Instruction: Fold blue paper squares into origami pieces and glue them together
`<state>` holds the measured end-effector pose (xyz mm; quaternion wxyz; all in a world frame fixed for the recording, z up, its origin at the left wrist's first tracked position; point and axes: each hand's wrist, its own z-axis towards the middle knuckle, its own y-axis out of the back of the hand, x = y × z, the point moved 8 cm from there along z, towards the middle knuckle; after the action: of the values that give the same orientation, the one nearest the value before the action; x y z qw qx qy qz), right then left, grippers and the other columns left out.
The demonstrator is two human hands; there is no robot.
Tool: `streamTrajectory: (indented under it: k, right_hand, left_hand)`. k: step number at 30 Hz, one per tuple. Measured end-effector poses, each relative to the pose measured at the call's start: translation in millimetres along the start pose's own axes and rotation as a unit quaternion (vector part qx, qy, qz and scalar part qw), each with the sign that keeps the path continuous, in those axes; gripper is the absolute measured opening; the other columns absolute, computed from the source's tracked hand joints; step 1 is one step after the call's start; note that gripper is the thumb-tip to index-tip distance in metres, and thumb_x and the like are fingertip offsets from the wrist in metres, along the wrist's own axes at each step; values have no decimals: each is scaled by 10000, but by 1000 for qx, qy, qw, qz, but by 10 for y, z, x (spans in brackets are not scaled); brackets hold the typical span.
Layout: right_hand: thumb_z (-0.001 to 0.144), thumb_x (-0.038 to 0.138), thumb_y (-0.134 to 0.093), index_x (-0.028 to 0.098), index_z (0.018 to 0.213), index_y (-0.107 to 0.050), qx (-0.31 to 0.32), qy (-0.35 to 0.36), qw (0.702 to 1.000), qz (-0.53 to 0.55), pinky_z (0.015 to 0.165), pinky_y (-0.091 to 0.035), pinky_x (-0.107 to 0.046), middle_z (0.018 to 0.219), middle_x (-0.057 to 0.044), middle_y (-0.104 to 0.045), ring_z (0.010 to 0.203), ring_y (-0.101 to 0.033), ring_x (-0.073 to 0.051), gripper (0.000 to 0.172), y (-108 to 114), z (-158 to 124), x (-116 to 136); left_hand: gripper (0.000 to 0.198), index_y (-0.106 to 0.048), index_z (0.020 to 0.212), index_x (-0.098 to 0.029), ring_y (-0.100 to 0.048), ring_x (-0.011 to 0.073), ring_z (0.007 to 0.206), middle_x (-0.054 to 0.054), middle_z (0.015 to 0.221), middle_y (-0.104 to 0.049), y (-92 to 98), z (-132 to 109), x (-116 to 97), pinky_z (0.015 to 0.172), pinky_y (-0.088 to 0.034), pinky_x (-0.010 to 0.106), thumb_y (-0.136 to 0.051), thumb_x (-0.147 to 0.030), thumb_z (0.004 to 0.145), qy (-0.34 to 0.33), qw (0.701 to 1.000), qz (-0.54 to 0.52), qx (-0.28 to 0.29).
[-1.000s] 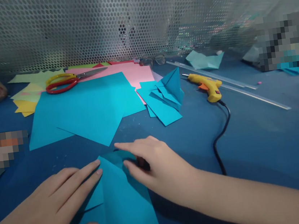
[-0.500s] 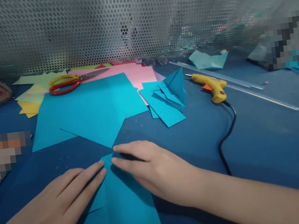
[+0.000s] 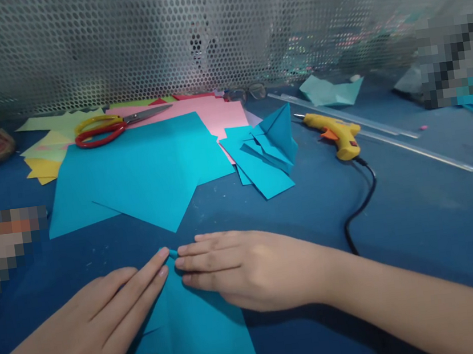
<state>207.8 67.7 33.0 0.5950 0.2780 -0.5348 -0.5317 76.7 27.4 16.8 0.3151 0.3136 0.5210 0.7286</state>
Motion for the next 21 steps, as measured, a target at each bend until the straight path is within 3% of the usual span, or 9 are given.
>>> streamTrajectory:
  k: [7, 17, 21]
  right_hand:
    - [1041, 132, -398, 2, 1249, -653, 3, 7, 1000, 20, 1208, -296, -336, 1360, -182, -619, 1383, -468, -207, 354, -1, -12, -34]
    - [1018, 110, -418, 30, 1258, -641, 9, -12, 997, 71, 1200, -330, -318, 1378, -171, -608, 1379, -481, -176, 337, -12, -29, -93]
    - [994, 92, -442, 17, 1243, -635, -25, -8, 996, 84, 1162, -405, -334, 1343, -210, -626, 1350, -522, -185, 324, 25, -47, -123]
  left_hand:
    - [535, -705, 1205, -93, -617, 252, 1009, 121, 1298, -683, 67, 71, -28, 839, -411, 384, -247, -334, 1071, -21, 999, 17, -22]
    - [550, -532, 1430, -175, -591, 246, 1025, 40, 1432, -594, -25, 35, 86, 836, -422, 398, -276, -483, 1053, 25, 999, -30, 27]
    - [549, -526, 1430, -184, -578, 234, 1036, 11, 1443, -585, -8, 53, 134, 864, -394, 396, -266, -489, 1055, 26, 998, -38, 36]
